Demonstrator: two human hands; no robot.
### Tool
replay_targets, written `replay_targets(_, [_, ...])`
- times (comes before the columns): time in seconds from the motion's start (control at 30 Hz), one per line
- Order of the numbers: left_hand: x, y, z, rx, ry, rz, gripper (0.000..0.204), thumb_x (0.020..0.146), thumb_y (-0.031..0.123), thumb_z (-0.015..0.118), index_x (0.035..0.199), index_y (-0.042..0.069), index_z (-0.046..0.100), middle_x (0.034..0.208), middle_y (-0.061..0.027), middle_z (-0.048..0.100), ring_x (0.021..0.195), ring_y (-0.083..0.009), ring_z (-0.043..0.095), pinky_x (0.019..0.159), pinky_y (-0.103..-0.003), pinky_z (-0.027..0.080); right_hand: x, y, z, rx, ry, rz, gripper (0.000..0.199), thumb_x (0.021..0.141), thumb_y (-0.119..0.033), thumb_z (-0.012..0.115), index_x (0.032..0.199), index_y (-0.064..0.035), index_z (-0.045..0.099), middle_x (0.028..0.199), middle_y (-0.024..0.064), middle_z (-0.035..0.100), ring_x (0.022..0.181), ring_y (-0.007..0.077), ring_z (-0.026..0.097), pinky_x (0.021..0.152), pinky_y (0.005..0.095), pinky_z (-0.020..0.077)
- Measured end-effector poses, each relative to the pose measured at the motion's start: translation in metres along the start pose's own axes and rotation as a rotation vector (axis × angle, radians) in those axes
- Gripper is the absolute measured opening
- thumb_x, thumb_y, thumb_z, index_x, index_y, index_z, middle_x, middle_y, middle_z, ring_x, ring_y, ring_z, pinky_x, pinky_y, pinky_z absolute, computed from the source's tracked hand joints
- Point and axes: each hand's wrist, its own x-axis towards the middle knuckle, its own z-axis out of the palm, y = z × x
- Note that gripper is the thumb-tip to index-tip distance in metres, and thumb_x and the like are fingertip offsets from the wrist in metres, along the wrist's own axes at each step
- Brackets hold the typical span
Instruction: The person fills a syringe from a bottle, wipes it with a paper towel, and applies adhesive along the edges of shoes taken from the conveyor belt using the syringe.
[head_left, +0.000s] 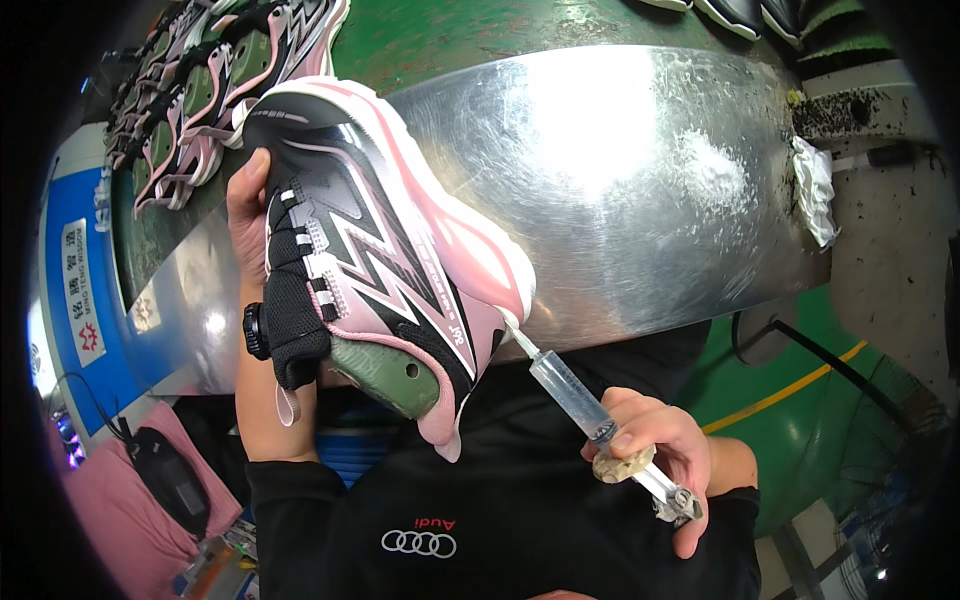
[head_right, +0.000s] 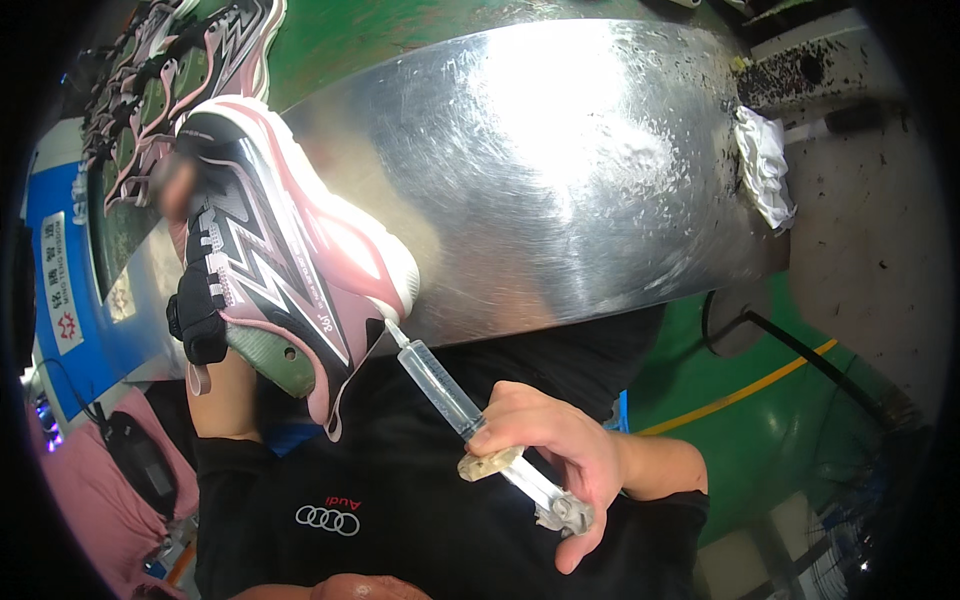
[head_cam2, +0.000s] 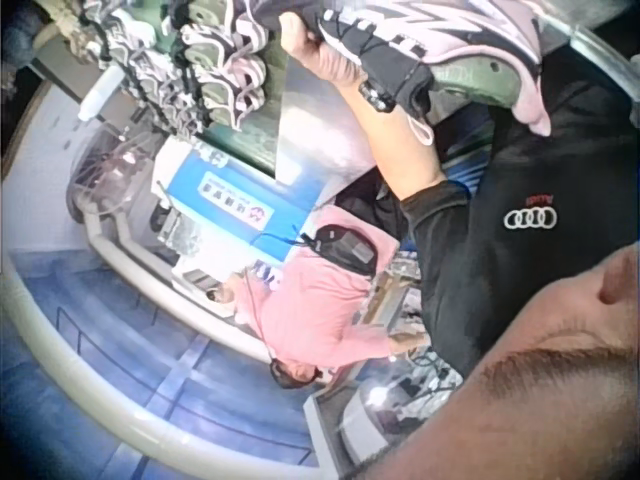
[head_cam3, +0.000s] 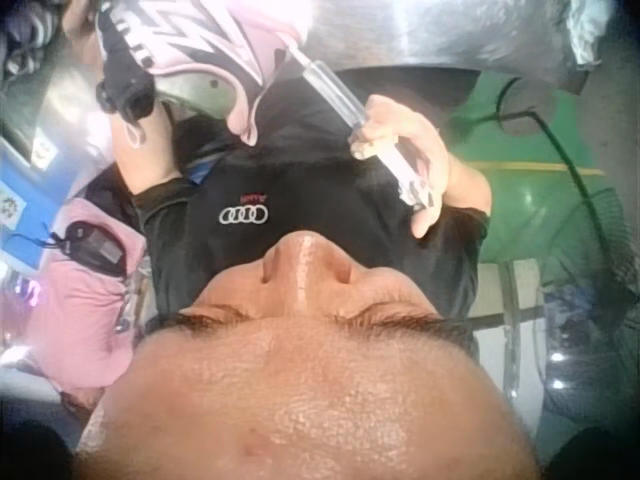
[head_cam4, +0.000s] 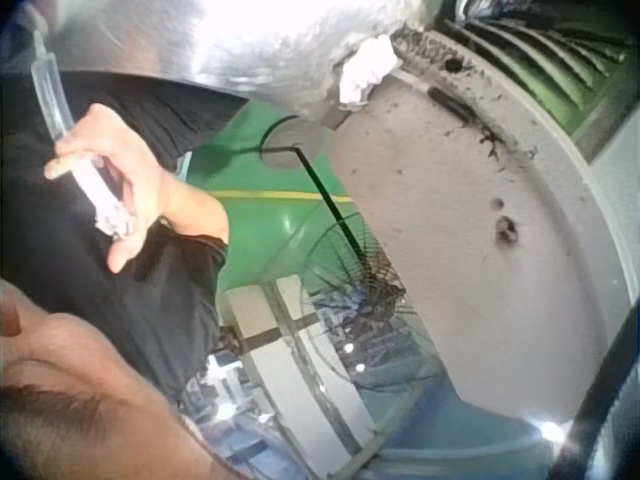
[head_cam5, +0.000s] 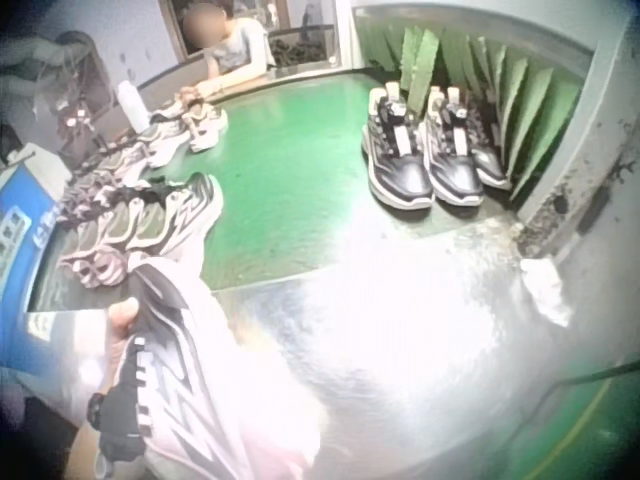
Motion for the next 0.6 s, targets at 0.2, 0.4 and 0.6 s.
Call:
replay_targets(0.2, [-0.013,0.034,-0.056,0.199,0.045,0.138,0.040,0.082,0.020,0.055,0.118,0.001,0.054,0.118,-0.0147,0.057,0.103,-0.0266,0.060,0.089,-0.042,0.050,-0.001,0.008,-0.004,0.039,-0.013,0.000,0.096,0.055,-0.063,0.077,0.120,0.0025,0.049,0.104,0.0118,0.059,0.083,0.0198,0.053,0.069,0.0301,0.0347])
replay_targets(0.4, [-0.042,0.038,-0.042,0.419,-0.037,-0.071,0.043,0.093,0.031,0.042,0.120,-0.001,0.051,0.113,-0.0170,0.060,0.098,-0.0289,0.062,0.088,-0.042,0.051,0.007,0.017,-0.010,0.001,-0.022,-0.026,0.097,0.055,-0.057,0.079,0.124,0.0031,0.046,0.107,0.0107,0.060,0.080,0.0214,0.050,0.069,0.0329,0.0362])
replay_targets(0.6, [-0.069,0.055,-0.102,0.608,0.180,-0.054,0.044,0.091,0.030,0.045,0.125,0.002,0.046,0.121,-0.0160,0.054,0.108,-0.0294,0.056,0.089,-0.045,0.050,0.016,0.022,-0.012,-0.032,-0.043,-0.039,0.096,0.055,-0.053,0.081,0.126,0.0005,0.044,0.110,0.0094,0.059,0.083,0.0220,0.051,0.072,0.0326,0.0381])
